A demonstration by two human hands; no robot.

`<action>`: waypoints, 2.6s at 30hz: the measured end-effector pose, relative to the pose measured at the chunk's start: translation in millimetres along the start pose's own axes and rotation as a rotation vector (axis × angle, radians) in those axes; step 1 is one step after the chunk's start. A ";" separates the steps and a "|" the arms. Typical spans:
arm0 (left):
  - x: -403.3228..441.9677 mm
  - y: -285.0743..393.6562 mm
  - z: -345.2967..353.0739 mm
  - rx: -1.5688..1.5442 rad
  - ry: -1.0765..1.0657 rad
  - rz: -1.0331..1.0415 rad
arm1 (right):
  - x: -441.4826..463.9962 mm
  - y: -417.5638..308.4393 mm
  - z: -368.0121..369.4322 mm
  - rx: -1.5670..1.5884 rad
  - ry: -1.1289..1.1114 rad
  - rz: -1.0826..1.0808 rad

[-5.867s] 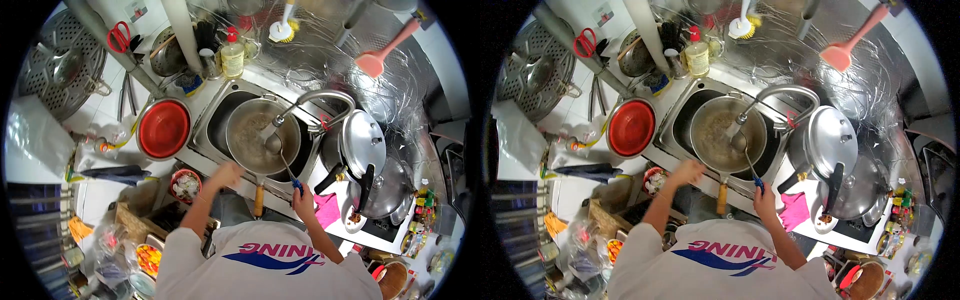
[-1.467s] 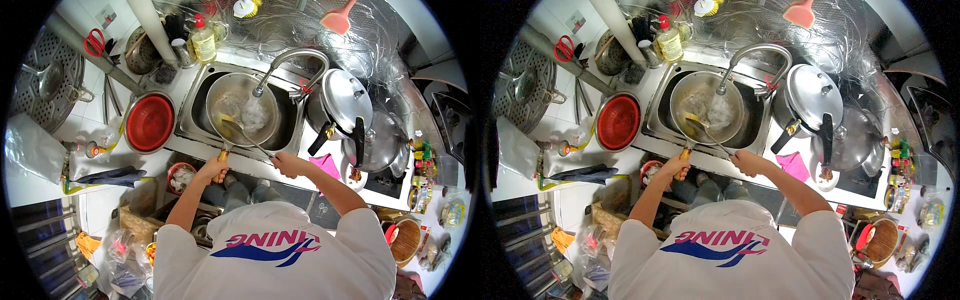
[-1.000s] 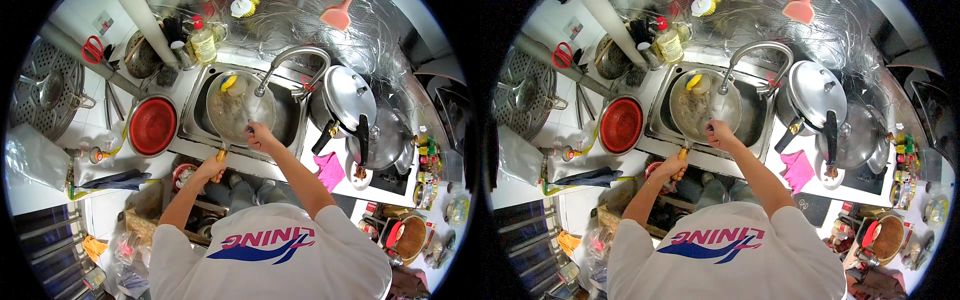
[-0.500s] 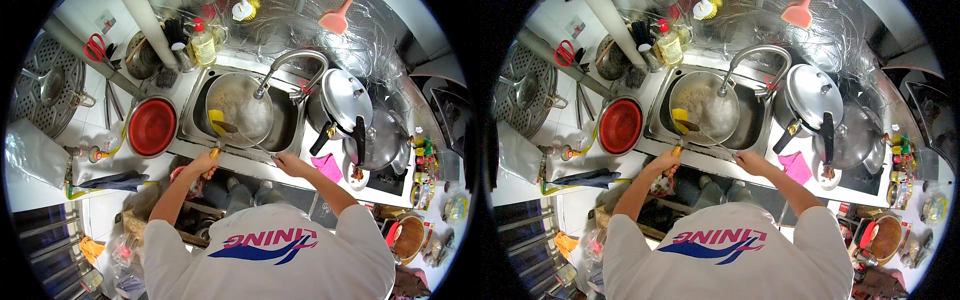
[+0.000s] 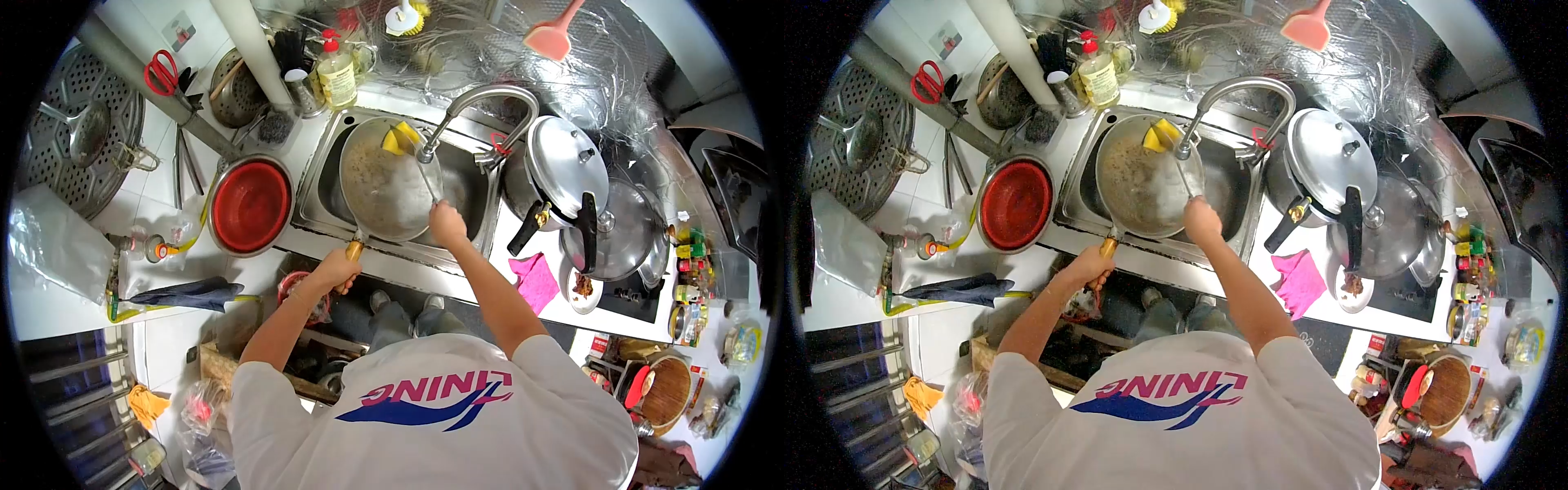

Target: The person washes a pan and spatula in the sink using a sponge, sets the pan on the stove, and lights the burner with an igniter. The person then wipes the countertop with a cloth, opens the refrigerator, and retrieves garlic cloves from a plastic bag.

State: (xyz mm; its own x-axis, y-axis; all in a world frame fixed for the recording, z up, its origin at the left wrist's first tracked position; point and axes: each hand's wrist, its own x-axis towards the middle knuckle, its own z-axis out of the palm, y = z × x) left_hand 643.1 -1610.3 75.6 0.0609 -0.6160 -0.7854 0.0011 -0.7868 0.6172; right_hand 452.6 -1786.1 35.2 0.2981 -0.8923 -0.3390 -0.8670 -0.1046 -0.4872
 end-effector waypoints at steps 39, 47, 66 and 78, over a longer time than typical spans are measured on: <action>-17.9 21.4 -2.9 0.435 0.324 0.206 | -73.1 75.2 23.2 0.004 -0.304 -0.261; -11.9 12.2 -4.9 0.126 0.126 0.080 | -6.6 60.8 -3.4 -0.364 0.055 -0.275; 27.2 -20.5 -4.9 -0.217 -0.159 -0.036 | -77.0 20.4 0.4 -0.071 -0.382 -0.326; 33.4 -25.7 -0.3 -0.223 -0.160 -0.033 | -26.4 76.7 -14.5 -0.337 -0.114 -0.162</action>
State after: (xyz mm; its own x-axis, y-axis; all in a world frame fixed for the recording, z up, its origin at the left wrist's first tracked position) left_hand 645.5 -1610.6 33.6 -0.1012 -0.6023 -0.7919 0.2210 -0.7897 0.5723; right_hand 372.4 -1777.0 18.4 0.4681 -0.7997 -0.3760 -0.8819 -0.3957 -0.2562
